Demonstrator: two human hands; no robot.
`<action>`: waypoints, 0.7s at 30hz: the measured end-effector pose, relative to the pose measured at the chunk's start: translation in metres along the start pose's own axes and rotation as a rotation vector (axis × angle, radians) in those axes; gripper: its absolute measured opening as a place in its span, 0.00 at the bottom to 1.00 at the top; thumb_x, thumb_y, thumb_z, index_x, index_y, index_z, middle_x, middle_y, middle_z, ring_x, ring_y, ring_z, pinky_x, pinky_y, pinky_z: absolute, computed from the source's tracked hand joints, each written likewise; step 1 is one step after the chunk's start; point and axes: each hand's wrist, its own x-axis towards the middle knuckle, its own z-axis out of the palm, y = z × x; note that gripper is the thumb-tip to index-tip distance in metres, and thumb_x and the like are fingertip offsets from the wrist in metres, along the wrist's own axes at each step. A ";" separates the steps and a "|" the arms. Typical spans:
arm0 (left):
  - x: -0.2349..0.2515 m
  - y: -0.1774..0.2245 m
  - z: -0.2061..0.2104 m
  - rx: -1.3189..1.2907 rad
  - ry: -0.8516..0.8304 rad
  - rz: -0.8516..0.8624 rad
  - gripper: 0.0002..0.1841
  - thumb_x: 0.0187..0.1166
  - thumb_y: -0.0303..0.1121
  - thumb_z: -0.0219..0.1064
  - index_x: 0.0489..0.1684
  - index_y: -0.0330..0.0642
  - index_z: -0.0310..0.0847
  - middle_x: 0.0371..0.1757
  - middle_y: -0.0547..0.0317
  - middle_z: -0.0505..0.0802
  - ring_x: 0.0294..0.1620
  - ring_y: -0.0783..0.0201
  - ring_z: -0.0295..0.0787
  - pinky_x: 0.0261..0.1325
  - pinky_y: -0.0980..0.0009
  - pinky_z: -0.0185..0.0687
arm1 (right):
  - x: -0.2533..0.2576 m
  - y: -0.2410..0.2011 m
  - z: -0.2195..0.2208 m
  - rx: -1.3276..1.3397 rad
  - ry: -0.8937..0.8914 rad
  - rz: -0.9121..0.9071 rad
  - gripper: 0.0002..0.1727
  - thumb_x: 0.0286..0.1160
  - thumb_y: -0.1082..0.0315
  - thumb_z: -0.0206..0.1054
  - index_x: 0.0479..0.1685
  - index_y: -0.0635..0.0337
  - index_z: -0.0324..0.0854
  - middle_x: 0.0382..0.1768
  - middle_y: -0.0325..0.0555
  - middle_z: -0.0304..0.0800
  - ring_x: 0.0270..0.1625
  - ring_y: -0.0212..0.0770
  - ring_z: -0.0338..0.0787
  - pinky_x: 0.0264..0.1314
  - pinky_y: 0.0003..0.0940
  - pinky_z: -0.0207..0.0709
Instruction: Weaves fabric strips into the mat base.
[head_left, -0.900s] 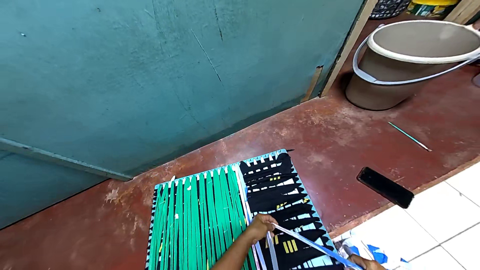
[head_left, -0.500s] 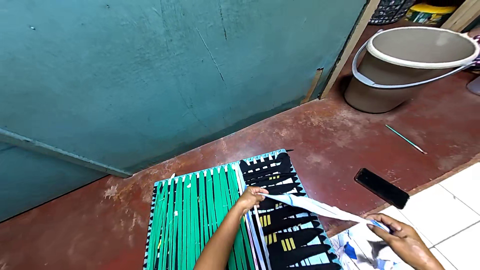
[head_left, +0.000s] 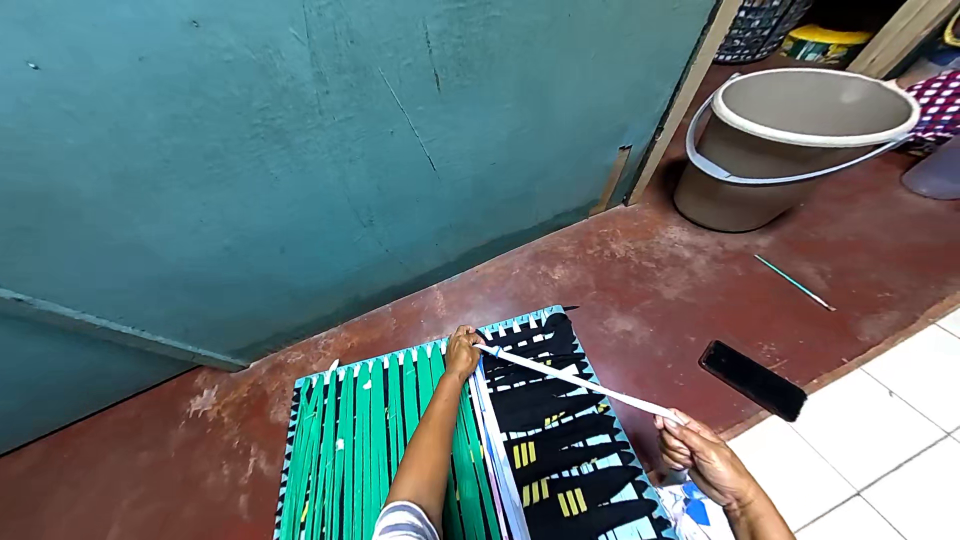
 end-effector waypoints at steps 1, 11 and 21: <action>-0.001 -0.003 0.003 0.010 0.013 0.023 0.11 0.75 0.21 0.63 0.44 0.33 0.92 0.83 0.36 0.75 0.83 0.39 0.68 0.85 0.48 0.59 | 0.000 0.004 0.002 -0.008 0.003 0.016 0.12 0.81 0.64 0.51 0.34 0.45 0.80 0.09 0.21 0.65 0.11 0.18 0.64 0.16 0.15 0.61; -0.001 -0.001 0.010 0.268 0.004 0.000 0.17 0.79 0.21 0.55 0.55 0.34 0.91 0.82 0.44 0.79 0.78 0.39 0.73 0.81 0.50 0.65 | 0.003 0.021 0.020 -0.071 0.034 0.073 0.12 0.82 0.67 0.50 0.35 0.50 0.79 0.09 0.22 0.65 0.11 0.19 0.64 0.16 0.16 0.61; -0.007 -0.010 0.016 0.231 -0.025 0.114 0.17 0.78 0.22 0.57 0.56 0.35 0.91 0.64 0.41 0.91 0.72 0.39 0.80 0.78 0.47 0.68 | 0.004 0.025 0.007 0.010 0.084 0.033 0.13 0.82 0.68 0.49 0.36 0.50 0.80 0.09 0.23 0.67 0.10 0.19 0.66 0.16 0.16 0.65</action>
